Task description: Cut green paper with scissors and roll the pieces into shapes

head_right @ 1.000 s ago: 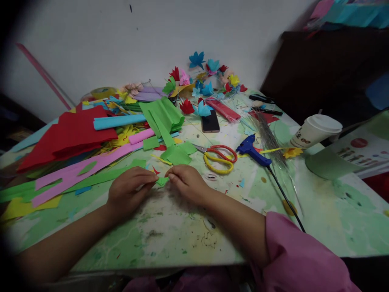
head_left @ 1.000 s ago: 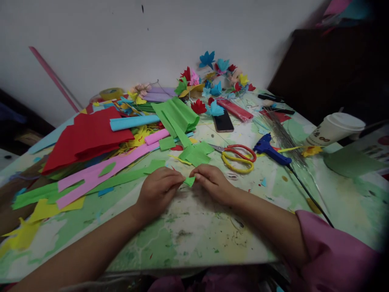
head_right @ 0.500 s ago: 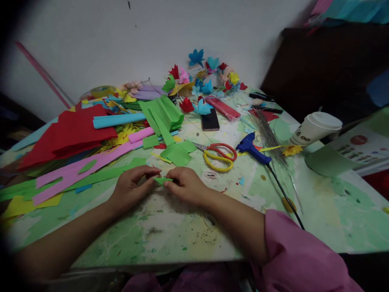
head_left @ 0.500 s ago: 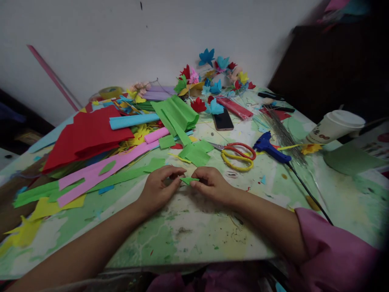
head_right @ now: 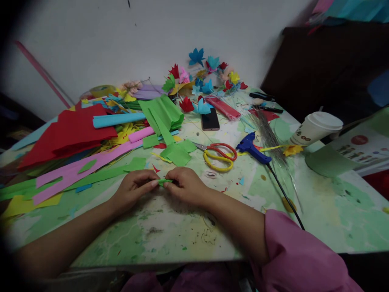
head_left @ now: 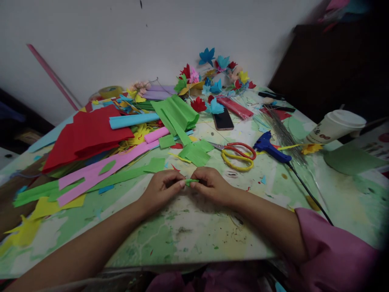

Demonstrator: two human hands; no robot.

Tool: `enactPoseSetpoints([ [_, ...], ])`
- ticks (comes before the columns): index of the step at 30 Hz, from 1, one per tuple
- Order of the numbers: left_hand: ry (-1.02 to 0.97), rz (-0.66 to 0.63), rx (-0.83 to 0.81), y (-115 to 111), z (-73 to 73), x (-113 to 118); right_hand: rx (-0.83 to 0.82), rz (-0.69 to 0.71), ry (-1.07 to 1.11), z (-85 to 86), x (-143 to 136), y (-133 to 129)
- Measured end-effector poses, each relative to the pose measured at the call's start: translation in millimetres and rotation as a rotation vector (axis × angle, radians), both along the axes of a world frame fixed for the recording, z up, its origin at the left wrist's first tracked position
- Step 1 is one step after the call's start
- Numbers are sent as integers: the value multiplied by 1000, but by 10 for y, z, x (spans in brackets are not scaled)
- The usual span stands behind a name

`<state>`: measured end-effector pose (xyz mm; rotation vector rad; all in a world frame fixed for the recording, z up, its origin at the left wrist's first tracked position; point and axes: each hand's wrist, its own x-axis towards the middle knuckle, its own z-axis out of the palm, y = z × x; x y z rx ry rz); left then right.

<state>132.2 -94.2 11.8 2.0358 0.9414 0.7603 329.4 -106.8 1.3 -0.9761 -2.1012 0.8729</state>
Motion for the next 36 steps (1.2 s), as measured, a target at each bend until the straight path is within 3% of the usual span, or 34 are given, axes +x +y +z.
enactPoseSetpoints([
  [6,38,-13,37,-13,4,16,21,29,-28,13,-9,-4],
  [9,-21,18,-95,-17,-12,21,-9,43,-8,15,-19,10],
  [13,-176,83,-349,-15,-52,51,-175,43,138,24,-30,29],
  [16,-231,77,-395,-17,-71,64,-257,53,199,34,-30,30],
  [19,-194,60,-366,-19,-75,50,-201,50,150,39,-17,30],
  [22,-134,65,-216,-19,-72,22,-104,25,86,31,-1,32],
  [27,32,-11,435,-24,-57,8,-165,15,75,-6,-1,32],
  [29,83,-54,611,-25,-54,15,-196,31,81,-16,-7,33],
  [33,88,-44,702,-23,-69,27,-236,20,146,-10,-7,29],
  [36,20,2,589,-30,-73,45,-231,23,227,2,-7,17],
])
